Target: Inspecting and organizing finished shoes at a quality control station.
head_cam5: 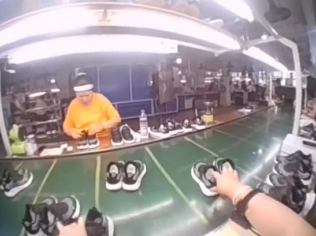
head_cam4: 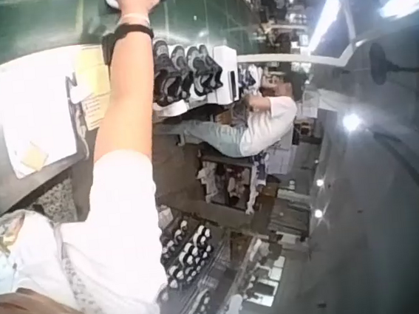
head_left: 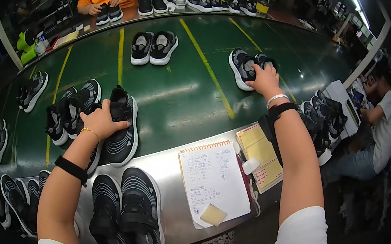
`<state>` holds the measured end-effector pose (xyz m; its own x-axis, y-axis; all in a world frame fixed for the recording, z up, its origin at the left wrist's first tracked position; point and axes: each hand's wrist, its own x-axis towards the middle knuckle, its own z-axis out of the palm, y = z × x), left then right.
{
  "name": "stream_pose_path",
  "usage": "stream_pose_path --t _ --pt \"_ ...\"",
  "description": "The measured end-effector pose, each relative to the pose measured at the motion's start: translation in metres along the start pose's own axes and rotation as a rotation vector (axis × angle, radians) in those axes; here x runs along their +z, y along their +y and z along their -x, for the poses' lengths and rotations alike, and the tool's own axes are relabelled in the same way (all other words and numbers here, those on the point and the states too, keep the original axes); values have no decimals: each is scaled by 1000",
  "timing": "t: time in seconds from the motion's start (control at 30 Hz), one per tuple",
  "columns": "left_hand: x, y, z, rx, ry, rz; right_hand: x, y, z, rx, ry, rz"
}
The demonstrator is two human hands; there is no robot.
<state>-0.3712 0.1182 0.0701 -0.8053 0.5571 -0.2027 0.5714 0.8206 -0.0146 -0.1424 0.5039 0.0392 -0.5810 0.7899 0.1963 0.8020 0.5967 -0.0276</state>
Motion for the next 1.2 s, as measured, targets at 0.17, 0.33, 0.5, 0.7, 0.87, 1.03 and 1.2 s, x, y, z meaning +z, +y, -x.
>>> stream_pose_path --t 0.17,0.33,0.5,0.7,0.87,1.03,1.2 --pt "2 1 -1 27 45 25 0 1 -44 123 -274 149" --pt "1 2 1 36 69 29 20 3 -59 234 -344 -32" --pt "2 1 -2 37 57 18 -41 43 -41 137 -159 -66" --pt "-7 6 -1 51 45 -4 -156 178 22 55 -326 145" --pt "-6 15 -1 58 8 -18 -170 257 83 65 -584 132" --pt "-10 16 6 58 -2 -7 -171 258 100 114 -601 200" --pt "-13 15 13 79 37 19 -169 237 106 59 -495 208"
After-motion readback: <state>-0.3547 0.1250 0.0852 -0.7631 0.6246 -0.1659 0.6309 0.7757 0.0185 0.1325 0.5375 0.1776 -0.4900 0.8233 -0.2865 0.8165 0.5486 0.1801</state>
